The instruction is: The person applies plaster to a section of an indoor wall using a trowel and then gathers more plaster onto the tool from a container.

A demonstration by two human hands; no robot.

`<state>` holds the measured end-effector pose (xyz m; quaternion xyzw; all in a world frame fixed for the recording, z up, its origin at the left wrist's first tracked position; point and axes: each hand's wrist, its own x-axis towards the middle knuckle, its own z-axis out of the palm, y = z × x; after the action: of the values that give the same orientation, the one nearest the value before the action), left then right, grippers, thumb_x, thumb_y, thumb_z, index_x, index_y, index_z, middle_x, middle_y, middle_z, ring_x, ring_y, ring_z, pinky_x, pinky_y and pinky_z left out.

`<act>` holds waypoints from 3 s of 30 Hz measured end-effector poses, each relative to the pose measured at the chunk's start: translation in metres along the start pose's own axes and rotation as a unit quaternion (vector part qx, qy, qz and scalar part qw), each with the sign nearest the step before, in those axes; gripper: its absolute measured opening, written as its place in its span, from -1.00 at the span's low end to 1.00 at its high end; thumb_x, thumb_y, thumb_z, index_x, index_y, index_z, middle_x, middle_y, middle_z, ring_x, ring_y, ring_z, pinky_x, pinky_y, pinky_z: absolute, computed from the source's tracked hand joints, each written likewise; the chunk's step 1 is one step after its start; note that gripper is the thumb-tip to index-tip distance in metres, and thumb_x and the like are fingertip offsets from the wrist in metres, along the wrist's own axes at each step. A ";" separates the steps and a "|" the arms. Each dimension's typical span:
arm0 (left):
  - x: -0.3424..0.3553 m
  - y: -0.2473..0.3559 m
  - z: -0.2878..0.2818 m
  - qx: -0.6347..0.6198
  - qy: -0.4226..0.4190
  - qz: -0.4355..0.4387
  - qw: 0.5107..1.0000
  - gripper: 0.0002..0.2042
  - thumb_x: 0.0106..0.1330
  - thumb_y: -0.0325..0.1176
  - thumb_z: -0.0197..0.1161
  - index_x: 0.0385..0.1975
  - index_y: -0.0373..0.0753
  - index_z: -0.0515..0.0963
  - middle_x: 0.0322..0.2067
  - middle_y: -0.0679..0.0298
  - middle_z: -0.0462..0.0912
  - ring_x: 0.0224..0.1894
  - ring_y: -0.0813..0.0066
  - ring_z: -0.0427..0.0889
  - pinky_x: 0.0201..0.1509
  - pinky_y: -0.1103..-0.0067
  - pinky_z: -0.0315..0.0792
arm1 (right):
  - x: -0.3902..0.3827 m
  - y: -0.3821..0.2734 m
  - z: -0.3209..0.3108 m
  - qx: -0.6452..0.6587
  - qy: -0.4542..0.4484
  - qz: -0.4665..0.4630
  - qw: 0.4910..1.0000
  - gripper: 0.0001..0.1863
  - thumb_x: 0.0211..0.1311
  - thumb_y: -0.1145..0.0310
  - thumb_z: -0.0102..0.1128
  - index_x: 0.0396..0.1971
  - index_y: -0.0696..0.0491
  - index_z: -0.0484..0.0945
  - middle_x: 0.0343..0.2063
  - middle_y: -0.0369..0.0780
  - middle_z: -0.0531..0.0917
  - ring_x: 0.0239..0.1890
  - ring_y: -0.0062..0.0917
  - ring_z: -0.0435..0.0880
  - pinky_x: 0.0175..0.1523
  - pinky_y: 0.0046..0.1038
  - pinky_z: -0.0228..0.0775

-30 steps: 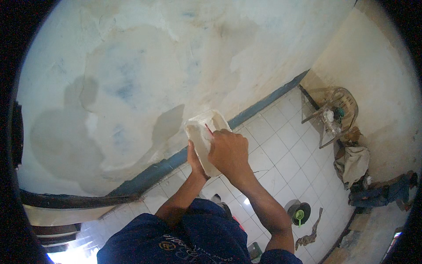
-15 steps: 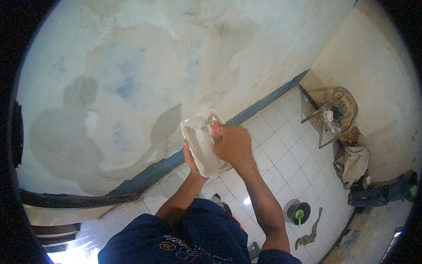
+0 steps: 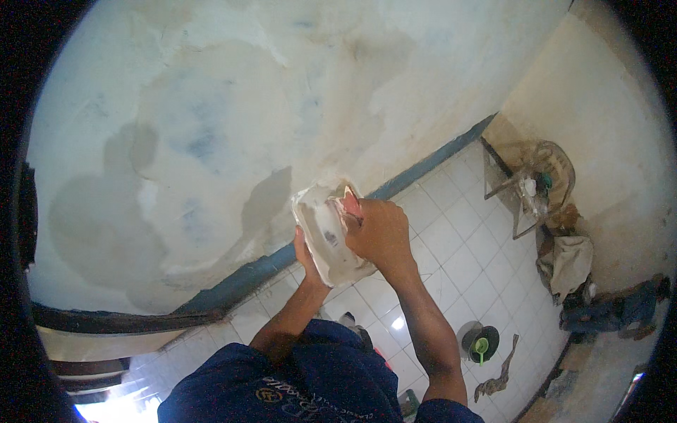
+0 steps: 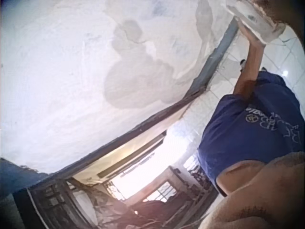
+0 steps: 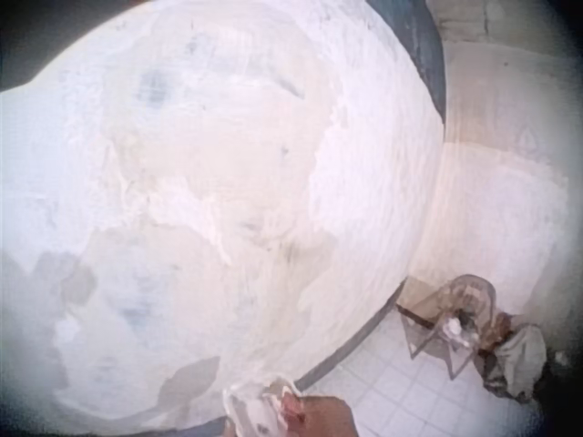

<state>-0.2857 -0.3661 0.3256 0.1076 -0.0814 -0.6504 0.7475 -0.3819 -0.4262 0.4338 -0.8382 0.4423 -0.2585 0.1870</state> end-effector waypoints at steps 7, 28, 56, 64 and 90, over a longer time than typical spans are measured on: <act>0.002 -0.001 -0.004 0.020 0.019 0.013 1.000 -0.26 0.20 0.29 -0.20 0.25 -0.15 0.16 0.17 0.11 0.32 0.20 0.15 0.33 0.29 0.25 0.19 | -0.002 -0.009 0.001 -0.011 -0.015 0.005 1.000 -0.86 -0.11 0.39 0.14 -0.63 0.16 0.48 -0.69 -0.01 0.52 -0.58 -0.06 0.52 -0.46 -0.24 0.33; -0.003 0.004 0.015 -0.019 -0.015 -0.002 1.000 -0.27 0.20 0.27 -0.13 0.24 -0.15 0.18 0.12 0.15 0.36 0.16 0.20 0.36 0.22 0.28 0.28 | -0.005 -0.014 -0.020 -0.064 0.039 0.008 0.997 -0.79 -0.04 0.32 0.17 -0.67 0.16 0.48 -0.68 -0.05 0.51 -0.56 -0.12 0.53 -0.47 -0.21 0.31; 0.001 0.010 0.007 -0.006 0.000 0.001 1.000 -0.27 0.21 0.29 -0.22 0.25 -0.13 0.18 0.16 0.14 0.32 0.19 0.18 0.33 0.25 0.26 0.24 | 0.005 -0.014 0.004 0.003 -0.008 -0.015 1.000 -0.84 -0.10 0.35 0.15 -0.61 0.16 0.49 -0.65 0.01 0.52 -0.55 -0.07 0.53 -0.45 -0.22 0.34; 0.003 0.012 0.002 -0.004 -0.017 0.008 1.000 -0.27 0.21 0.29 -0.23 0.24 -0.13 0.18 0.16 0.14 0.33 0.19 0.18 0.34 0.24 0.26 0.26 | 0.002 -0.017 0.000 0.006 -0.009 0.016 1.000 -0.83 -0.10 0.36 0.15 -0.64 0.17 0.48 -0.67 0.02 0.51 -0.57 -0.07 0.52 -0.45 -0.24 0.32; -0.004 0.013 0.009 0.007 0.006 0.006 1.000 -0.24 0.18 0.30 -0.19 0.29 -0.08 0.10 0.21 0.16 0.25 0.22 0.17 0.30 0.24 0.21 0.26 | 0.003 0.018 -0.018 0.248 -0.027 0.154 0.956 -0.88 0.03 0.50 0.14 -0.52 0.25 0.59 -0.66 -0.44 0.50 -0.56 -0.82 0.33 -0.51 -0.65 0.19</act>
<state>-0.2759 -0.3612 0.3380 0.1168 -0.0823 -0.6447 0.7510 -0.4027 -0.4401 0.4399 -0.6940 0.4823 -0.3055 0.4386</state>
